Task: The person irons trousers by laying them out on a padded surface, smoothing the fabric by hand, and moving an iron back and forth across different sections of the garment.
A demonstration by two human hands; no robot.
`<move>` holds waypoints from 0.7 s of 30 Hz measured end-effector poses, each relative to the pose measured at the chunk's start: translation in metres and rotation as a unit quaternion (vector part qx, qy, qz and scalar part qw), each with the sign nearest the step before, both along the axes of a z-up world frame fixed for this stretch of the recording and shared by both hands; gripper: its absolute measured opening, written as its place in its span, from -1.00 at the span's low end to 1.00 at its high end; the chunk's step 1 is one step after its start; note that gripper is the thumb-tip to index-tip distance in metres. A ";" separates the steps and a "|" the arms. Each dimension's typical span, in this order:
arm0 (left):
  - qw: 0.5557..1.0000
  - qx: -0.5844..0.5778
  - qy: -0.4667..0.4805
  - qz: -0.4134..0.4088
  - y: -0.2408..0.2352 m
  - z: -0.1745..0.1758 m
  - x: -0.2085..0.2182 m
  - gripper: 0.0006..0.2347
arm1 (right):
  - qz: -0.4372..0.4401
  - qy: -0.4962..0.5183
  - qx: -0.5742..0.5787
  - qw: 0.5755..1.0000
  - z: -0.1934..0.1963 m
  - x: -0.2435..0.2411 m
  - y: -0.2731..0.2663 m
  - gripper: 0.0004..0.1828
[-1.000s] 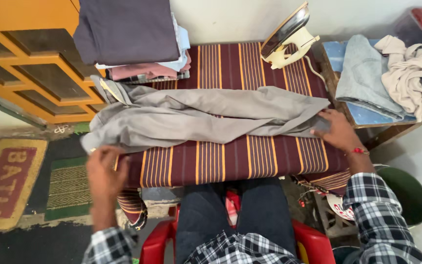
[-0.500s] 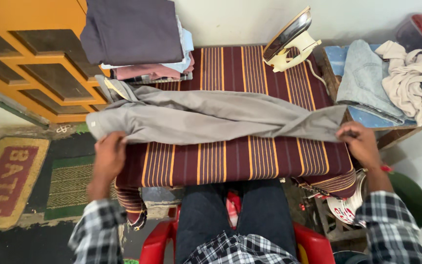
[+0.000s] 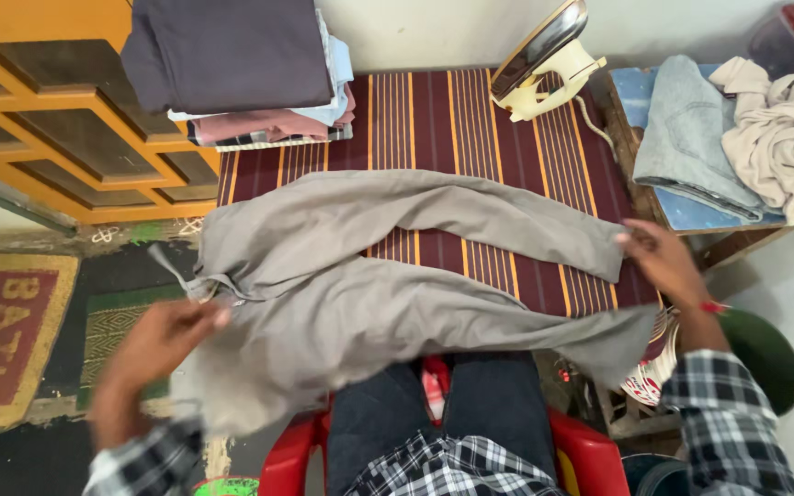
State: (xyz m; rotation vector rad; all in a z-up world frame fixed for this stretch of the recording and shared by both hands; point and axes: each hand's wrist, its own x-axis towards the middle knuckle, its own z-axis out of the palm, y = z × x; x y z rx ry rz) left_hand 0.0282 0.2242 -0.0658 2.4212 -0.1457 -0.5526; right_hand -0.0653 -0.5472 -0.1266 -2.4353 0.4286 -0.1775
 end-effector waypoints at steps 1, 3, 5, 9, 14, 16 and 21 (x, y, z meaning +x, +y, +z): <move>0.988 -0.098 -0.106 -0.052 -0.024 0.003 0.014 -0.65 | 0.028 -0.023 -0.066 0.997 0.005 0.012 0.014 -0.58; 0.979 -0.137 -0.148 -0.038 -0.073 0.002 0.047 -0.71 | 0.082 -0.067 -0.195 0.975 0.009 0.030 0.038 -0.55; 0.944 -0.089 -0.302 -0.096 -0.117 -0.006 0.090 -0.75 | -0.048 -0.076 0.009 0.996 0.010 0.047 0.043 -0.72; 0.893 0.027 -0.440 -0.089 -0.153 -0.034 0.144 -0.75 | -0.023 -0.269 0.394 0.879 0.015 0.093 -0.001 -0.82; 0.953 0.036 -0.300 0.010 -0.144 -0.057 0.199 -0.87 | -0.019 -0.317 0.374 0.872 0.054 0.130 -0.047 -0.85; 0.931 0.050 -0.357 0.060 -0.143 -0.057 0.210 -0.87 | -0.038 -0.283 0.404 0.869 0.067 0.146 -0.038 -0.73; 0.861 0.067 -0.503 0.047 -0.139 -0.045 0.190 -0.72 | -0.008 -0.214 0.137 0.967 0.016 0.171 -0.012 -0.64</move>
